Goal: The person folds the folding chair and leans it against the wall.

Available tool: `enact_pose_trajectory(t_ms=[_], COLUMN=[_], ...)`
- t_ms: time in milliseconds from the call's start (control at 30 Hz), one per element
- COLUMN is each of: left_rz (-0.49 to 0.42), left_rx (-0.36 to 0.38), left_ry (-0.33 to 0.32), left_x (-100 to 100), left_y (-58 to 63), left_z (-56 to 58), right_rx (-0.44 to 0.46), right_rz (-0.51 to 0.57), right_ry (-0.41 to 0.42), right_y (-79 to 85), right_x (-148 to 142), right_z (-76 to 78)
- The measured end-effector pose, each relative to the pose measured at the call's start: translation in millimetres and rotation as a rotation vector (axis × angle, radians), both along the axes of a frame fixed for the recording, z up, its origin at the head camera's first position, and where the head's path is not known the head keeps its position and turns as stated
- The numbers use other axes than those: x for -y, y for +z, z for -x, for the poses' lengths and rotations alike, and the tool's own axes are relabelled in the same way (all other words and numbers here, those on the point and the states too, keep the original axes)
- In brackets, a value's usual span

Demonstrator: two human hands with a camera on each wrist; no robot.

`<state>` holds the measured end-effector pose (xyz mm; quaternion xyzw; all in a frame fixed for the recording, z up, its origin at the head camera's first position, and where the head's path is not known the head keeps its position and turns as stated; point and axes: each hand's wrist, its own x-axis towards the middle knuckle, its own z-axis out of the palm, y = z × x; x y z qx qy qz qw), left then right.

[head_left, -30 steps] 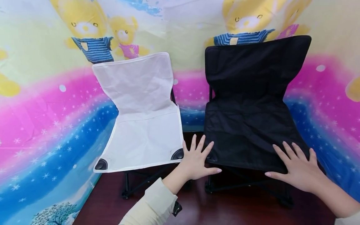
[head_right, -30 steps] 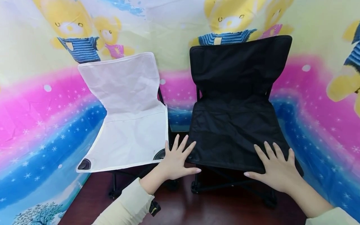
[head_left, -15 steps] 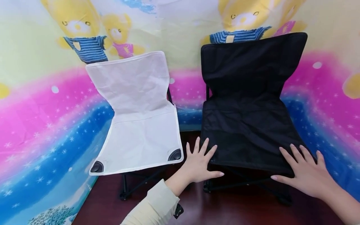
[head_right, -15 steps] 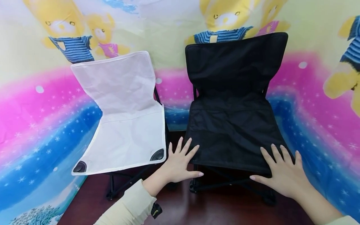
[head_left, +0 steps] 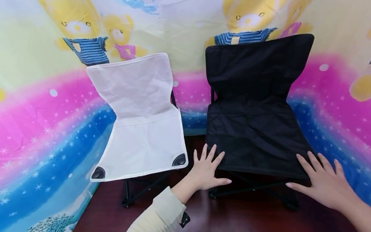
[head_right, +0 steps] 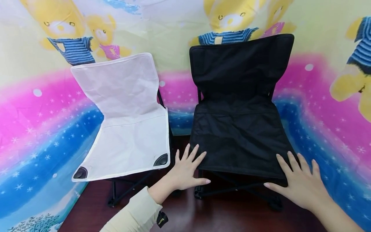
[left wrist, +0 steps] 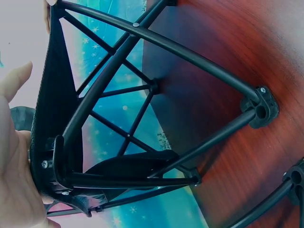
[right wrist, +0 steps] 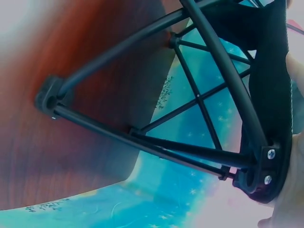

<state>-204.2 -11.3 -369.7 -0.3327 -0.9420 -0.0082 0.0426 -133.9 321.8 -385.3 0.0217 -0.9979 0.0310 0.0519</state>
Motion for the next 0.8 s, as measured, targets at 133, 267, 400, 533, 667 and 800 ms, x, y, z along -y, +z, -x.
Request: enact_pose_trajectory(t_ms=[133, 267, 400, 533, 667, 800], left_rz=[-0.011, -0.037, -0.047, -0.062, -0.099, -0.133], left_rx=[0.007, 0.022, 0.003, -0.03, -0.044, -0.061], left_ry=[-0.01, -0.02, -0.031, -0.048, -0.067, -0.082], left_x=[1.6, 3.1, 5.3, 8.3, 9.9, 11.1], left_y=[0.3, -0.7, -3.2, -6.9, -10.9, -13.5], left_z=[-1.0, -1.6, -0.9, 0.4, 1.7, 2.7], right_rx=[-0.028, -0.06, -0.084, -0.114, -0.155, -0.2], right_rz=[0.011, 0.024, 0.056, 0.117, 0.17, 0.195], right_ry=[0.0, 0.003, 0.015, 0.026, 0.027, 0.037], right_y=[-2.0, -5.4, -9.6, -14.2, -18.6, -22.0], right_x=[-0.9, -2.4, -5.2, -6.5, -8.7, -12.5], right_z=[-3.5, -5.8, -5.9, -6.4, -8.1, -9.2])
